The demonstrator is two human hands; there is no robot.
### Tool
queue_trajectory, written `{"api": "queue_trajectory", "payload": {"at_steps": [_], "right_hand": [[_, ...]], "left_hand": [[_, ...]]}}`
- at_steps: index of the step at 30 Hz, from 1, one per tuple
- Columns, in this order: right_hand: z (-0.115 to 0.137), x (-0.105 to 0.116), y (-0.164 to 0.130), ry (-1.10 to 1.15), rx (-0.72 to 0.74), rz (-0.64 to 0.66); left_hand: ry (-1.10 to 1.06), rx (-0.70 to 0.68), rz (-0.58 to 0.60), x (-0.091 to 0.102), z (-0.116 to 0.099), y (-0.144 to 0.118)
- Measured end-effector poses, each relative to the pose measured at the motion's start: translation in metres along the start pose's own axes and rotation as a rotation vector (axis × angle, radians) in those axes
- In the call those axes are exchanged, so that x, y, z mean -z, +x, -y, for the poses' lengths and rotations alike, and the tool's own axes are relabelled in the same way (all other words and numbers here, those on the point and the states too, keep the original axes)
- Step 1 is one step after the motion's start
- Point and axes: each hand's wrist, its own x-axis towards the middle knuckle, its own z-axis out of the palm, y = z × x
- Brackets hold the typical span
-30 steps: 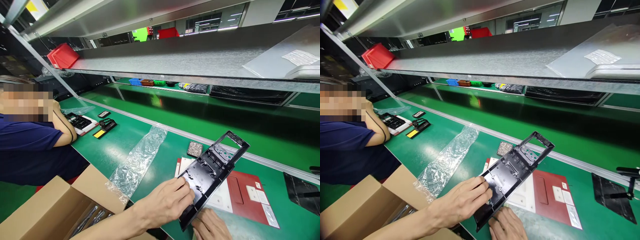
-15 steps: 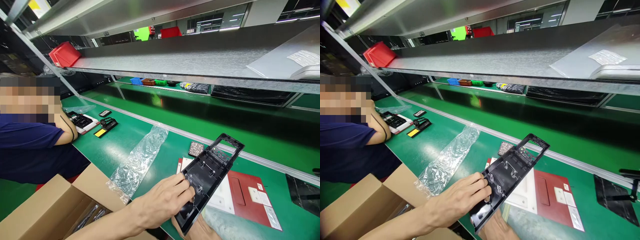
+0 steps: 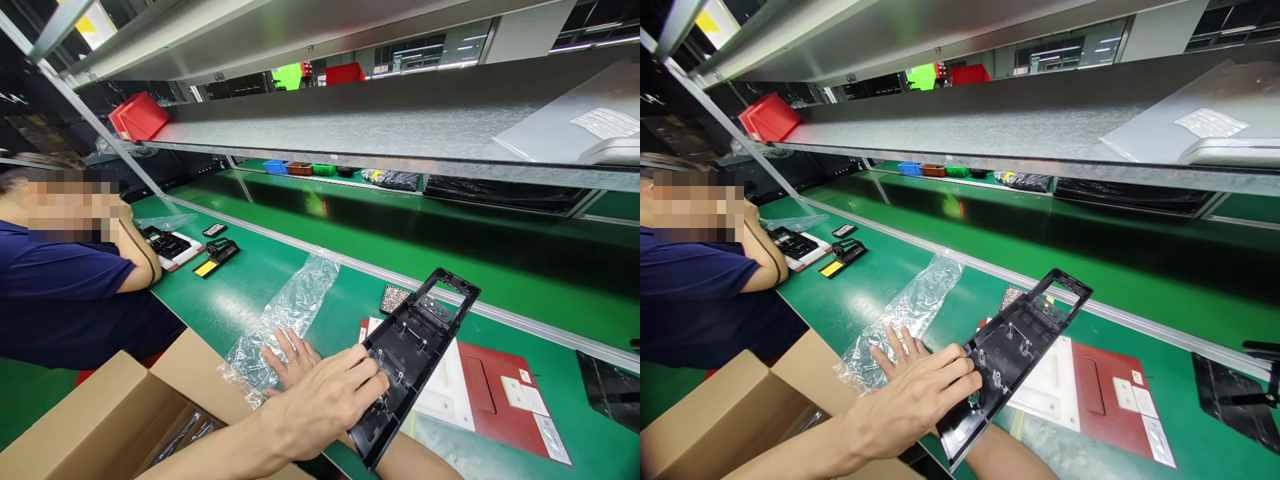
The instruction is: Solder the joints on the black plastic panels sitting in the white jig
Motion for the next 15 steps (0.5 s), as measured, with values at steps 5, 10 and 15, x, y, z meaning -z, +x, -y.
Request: {"api": "queue_trajectory", "payload": {"at_steps": [5,10,15], "right_hand": [[-0.011,-0.014,0.010,0.042,0.017,0.088],[-0.008,-0.024,0.008,0.079,-0.023,0.094],[-0.009,-0.028,0.014,0.112,0.043,0.048]], "left_hand": [[0.018,-0.011,0.044,0.001,0.001,-0.001],[0.022,0.010,0.046,0.004,-0.002,-0.002],[-0.052,-0.017,0.059,0.018,-0.003,-0.002]]}}
